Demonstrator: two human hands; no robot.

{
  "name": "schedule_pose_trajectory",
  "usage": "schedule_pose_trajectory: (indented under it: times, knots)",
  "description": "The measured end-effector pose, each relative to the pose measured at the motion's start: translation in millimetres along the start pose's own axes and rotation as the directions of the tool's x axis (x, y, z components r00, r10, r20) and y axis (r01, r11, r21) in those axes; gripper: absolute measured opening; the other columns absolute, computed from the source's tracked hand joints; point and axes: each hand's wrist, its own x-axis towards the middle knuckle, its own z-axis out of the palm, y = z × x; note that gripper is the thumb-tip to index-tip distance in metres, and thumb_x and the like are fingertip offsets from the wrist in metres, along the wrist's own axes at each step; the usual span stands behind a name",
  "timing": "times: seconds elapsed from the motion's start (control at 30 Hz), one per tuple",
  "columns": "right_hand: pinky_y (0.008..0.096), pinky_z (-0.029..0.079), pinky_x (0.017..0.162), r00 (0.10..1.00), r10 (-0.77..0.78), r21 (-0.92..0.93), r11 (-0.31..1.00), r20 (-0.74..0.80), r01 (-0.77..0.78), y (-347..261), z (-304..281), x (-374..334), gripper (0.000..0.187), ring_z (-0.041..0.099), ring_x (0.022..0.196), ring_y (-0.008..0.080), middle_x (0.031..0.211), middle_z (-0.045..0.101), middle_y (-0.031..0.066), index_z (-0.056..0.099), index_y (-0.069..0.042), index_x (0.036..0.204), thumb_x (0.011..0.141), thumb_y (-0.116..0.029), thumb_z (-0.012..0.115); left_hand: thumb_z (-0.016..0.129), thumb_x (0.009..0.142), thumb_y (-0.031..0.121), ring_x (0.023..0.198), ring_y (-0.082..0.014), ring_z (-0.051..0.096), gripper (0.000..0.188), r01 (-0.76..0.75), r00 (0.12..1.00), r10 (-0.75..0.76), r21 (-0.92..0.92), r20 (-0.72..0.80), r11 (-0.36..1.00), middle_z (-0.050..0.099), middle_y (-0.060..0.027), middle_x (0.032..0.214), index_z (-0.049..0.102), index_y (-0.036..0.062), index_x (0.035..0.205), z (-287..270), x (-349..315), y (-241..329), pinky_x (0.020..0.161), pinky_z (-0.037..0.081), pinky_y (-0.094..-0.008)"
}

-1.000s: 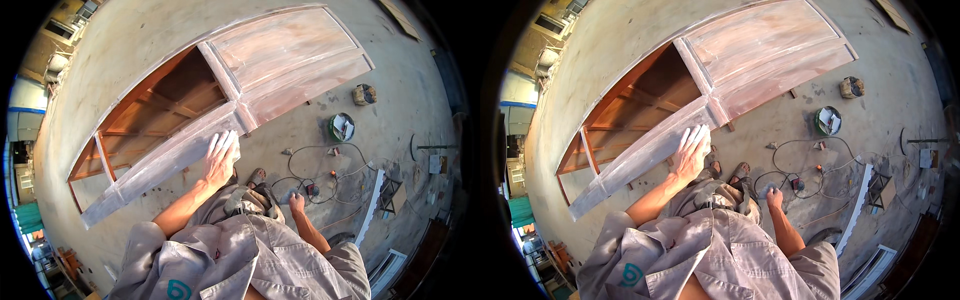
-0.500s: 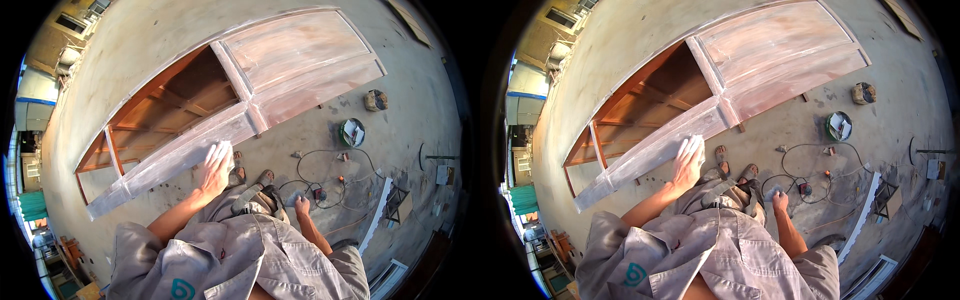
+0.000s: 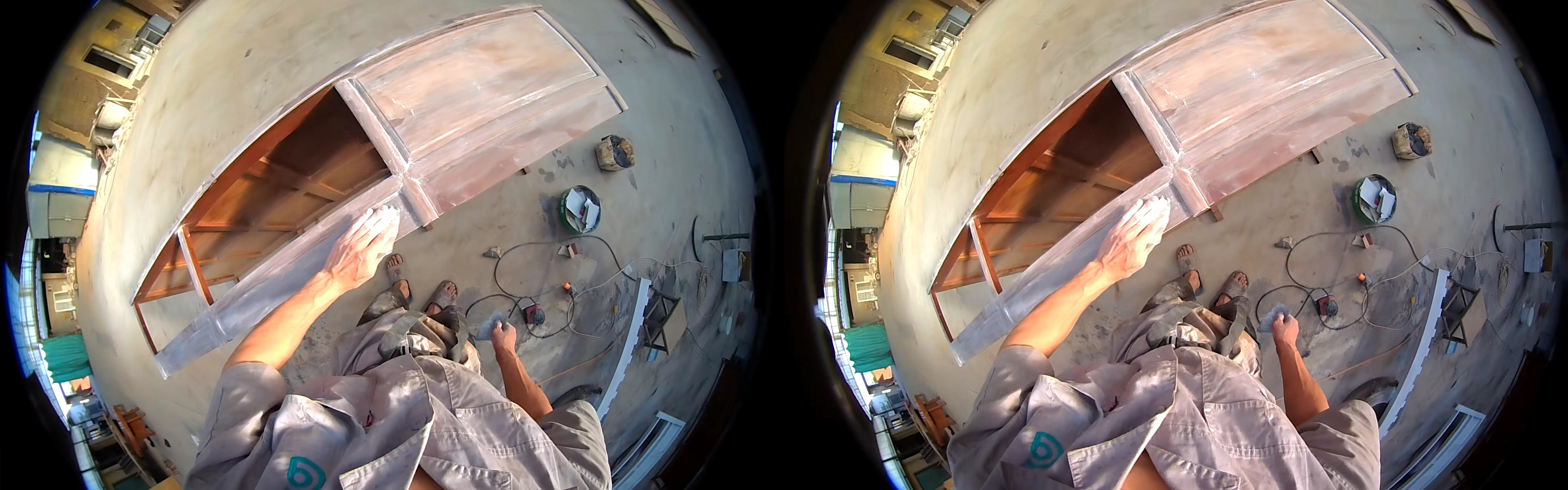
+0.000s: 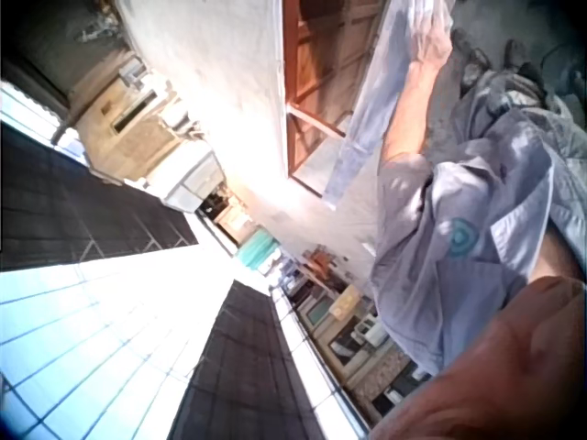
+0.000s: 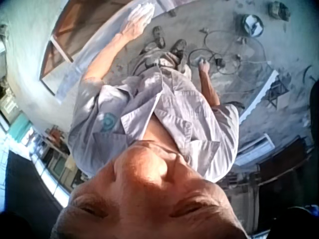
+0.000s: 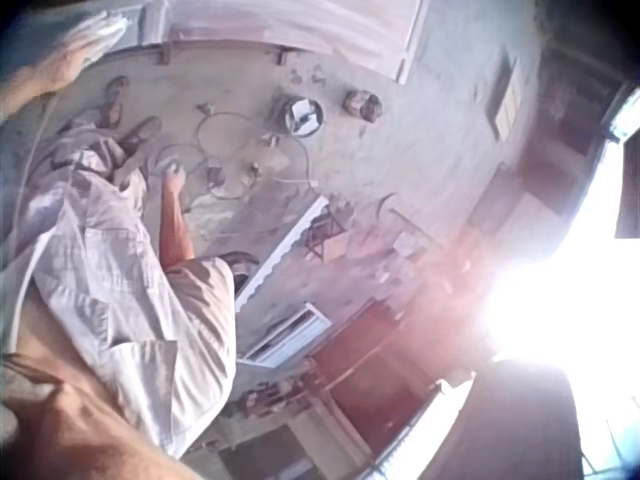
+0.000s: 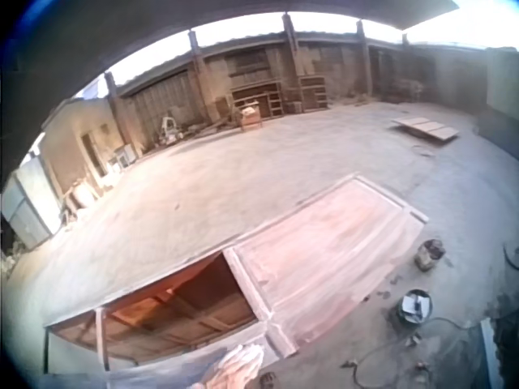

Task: The person wipes the surface of a wooden furniture frame with a cloth, moving along its edges and panels. The person then walks away from the furniture and picks up a small object from the floor.

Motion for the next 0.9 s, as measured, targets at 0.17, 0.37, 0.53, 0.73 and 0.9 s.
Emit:
schedule_pose_trajectory:
  times: [0.17,0.37,0.53,0.73,0.9]
  knots:
    - [0.0437,0.051,0.071,0.995,-0.002,0.19,0.981,-0.102,0.021,10,11,-1,0.033,0.069,0.076,0.0275,0.08,0.072,0.0198,0.069,0.005,0.09,0.098,-0.026,0.06,0.061,0.098,0.013,0.148,-0.0323,0.044,0.053,-0.051,0.997,0.049,0.029,0.059,0.998,0.051,-0.0163,0.156,0.053,0.0038,0.149,-19,-50,-41,0.126,0.032,-0.0489]
    - [0.0391,0.053,0.075,0.997,0.064,0.016,0.998,-0.032,-0.063,-3,6,-9,0.032,0.07,0.079,0.0253,0.084,0.075,0.0163,0.073,0.003,0.099,0.098,-0.025,0.059,0.063,0.092,0.009,0.148,-0.0319,0.044,0.056,-0.203,0.972,0.2,0.01,0.12,0.979,0.052,-0.0158,0.155,0.054,0.0058,0.148,-23,15,-49,0.126,0.032,-0.0485]
    - [0.0382,0.05,0.07,0.995,0.053,0.143,0.989,-0.08,-0.041,-5,13,-6,0.03,0.064,0.075,0.0211,0.079,0.071,0.0133,0.07,0.005,0.095,0.1,-0.023,0.059,0.064,0.093,0.009,0.147,-0.0335,0.046,0.053,-0.152,0.988,0.153,-0.038,0.023,0.988,0.052,-0.0148,0.156,0.056,0.0039,0.145,-19,0,-43,0.126,0.033,-0.0485]
    - [0.0372,0.047,0.066,0.994,0.065,0.148,0.988,-0.091,-0.051,-2,15,-12,0.031,0.057,0.072,0.0141,0.075,0.066,0.0072,0.069,0.005,0.091,0.101,-0.023,0.06,0.063,0.095,0.011,0.147,-0.0337,0.045,0.054,-0.161,0.983,0.155,0.056,0.095,0.985,0.054,-0.0169,0.153,0.054,0.0041,0.148,-30,-24,-52,0.125,0.034,-0.0496]
    - [0.0379,0.047,0.067,0.995,0.081,0.203,0.977,-0.056,-0.069,13,24,2,0.031,0.057,0.072,0.0167,0.076,0.065,0.01,0.068,0.006,0.092,0.101,-0.022,0.06,0.06,0.099,0.011,0.146,-0.0362,0.046,0.046,-0.066,0.997,0.064,-0.061,-0.03,0.996,0.055,-0.0192,0.151,0.056,0.0001,0.144,-3,21,-18,0.124,0.033,-0.0525]
